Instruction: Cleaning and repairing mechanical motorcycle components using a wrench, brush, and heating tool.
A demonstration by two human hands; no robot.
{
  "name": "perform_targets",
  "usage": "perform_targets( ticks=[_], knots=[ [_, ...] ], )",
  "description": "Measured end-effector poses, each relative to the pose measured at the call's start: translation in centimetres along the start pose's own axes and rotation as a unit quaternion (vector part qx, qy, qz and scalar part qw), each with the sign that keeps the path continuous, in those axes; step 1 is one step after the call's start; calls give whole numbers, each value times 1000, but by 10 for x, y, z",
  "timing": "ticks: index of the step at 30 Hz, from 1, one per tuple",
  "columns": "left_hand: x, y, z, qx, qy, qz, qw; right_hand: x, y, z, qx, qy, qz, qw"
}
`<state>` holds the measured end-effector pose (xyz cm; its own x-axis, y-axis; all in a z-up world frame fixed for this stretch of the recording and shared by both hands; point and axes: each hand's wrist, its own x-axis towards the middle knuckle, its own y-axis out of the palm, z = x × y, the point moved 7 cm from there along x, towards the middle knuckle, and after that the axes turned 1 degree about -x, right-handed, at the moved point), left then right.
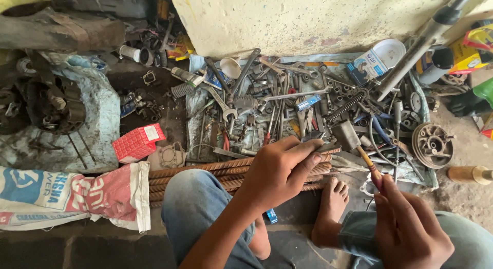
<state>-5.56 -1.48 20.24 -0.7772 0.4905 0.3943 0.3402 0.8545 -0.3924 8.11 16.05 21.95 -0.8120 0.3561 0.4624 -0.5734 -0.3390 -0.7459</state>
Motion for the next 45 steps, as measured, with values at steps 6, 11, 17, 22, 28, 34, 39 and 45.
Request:
perform_targets(
  ticks=[6,11,17,22,28,34,39,45],
  knots=[
    [0,1,4,18,11,-1,1000,-9,7,-12,22,11,25,999],
    [-3,7,5,34,26,3,999,-13,11,-18,31,16,46,998],
    [-3,12,15,16,12,8,1000,-25,15,-49,172,120,122,970],
    [-2,21,21,-70,38,70,994,-63,52,-98,700,336,243,581],
    [0,22,8,-68,69,54,994,-59,53,-71,806,340,284,392],
    [-3,24,8,1,67,24,997,-61,58,-74,608,353,238,670],
    [-3,26,17,-63,58,54,995,-68,59,-77,707,346,280,549],
    [-5,39,24,-204,32,81,975,-67,52,-28,880,259,323,233]
  ],
)
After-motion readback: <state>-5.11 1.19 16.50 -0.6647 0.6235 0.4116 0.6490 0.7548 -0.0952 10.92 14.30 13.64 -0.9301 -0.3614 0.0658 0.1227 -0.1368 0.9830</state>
